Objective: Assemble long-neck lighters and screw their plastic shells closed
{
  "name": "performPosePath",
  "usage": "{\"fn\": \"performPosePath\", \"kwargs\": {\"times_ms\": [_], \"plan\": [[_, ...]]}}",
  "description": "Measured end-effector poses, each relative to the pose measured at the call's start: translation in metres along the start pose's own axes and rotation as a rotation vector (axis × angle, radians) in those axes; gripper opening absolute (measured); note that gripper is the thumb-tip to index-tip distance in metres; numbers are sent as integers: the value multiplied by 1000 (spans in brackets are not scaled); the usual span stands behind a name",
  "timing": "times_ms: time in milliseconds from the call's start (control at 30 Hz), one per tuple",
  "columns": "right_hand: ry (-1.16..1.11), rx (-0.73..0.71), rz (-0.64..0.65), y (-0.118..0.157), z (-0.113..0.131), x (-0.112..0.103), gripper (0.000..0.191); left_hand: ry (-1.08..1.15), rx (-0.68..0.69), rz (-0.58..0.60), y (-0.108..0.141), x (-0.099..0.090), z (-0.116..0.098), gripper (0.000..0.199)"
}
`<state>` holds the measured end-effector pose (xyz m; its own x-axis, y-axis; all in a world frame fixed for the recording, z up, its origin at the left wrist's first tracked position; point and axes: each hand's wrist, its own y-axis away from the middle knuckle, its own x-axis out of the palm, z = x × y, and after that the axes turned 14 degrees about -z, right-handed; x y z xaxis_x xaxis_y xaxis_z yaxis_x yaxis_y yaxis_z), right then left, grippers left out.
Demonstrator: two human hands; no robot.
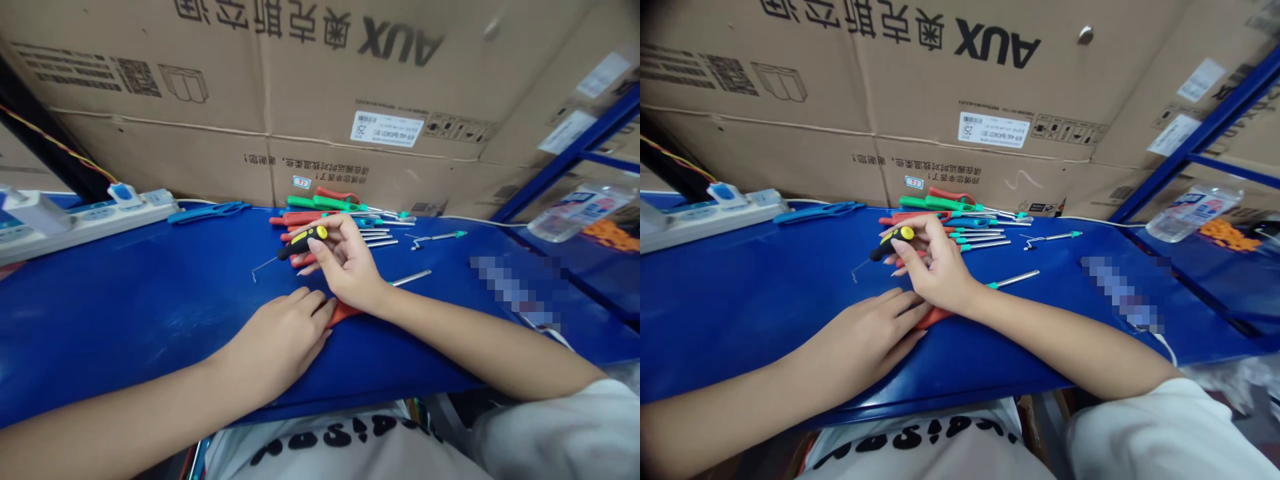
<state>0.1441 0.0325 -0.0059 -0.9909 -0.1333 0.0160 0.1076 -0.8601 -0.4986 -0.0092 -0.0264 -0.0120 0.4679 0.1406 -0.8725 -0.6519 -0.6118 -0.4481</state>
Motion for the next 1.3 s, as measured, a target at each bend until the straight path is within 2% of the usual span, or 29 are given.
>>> {"fn": "performPosePath", "kwargs": {"times_ms": [133,233,400,533,700,900,1000,1067,1167,1300], "plan": [[-23,-36,-84,-5,13,-5,23,-13,-10,52,-5,1,4,31],[-26,-31,-109,-5,13,-8,26,-22,-3,64,-6,2,5,32],[-68,-20,-89,-4,8,-11,29,22,3,46,-7,6,9,34],[-65,-37,-187,-7,16,-17,35,125,3,23,-9,12,16,37],[-103,-59,-301,-8,24,-37,31,265,-30,-12,-11,17,22,40],[-156,-33,-446,-11,15,-67,28,385,-104,-48,-13,18,26,43],[-162,-33,-528,-18,11,-77,28,384,-133,-15,-19,7,38,58],[-160,-57,-572,-21,11,-82,25,354,-108,71,-24,-6,49,67],[-175,-73,-624,-24,16,-86,18,251,-71,200,-27,-31,65,67],[-214,-83,-661,-26,23,-87,11,114,-115,360,-25,-58,85,76]]}}
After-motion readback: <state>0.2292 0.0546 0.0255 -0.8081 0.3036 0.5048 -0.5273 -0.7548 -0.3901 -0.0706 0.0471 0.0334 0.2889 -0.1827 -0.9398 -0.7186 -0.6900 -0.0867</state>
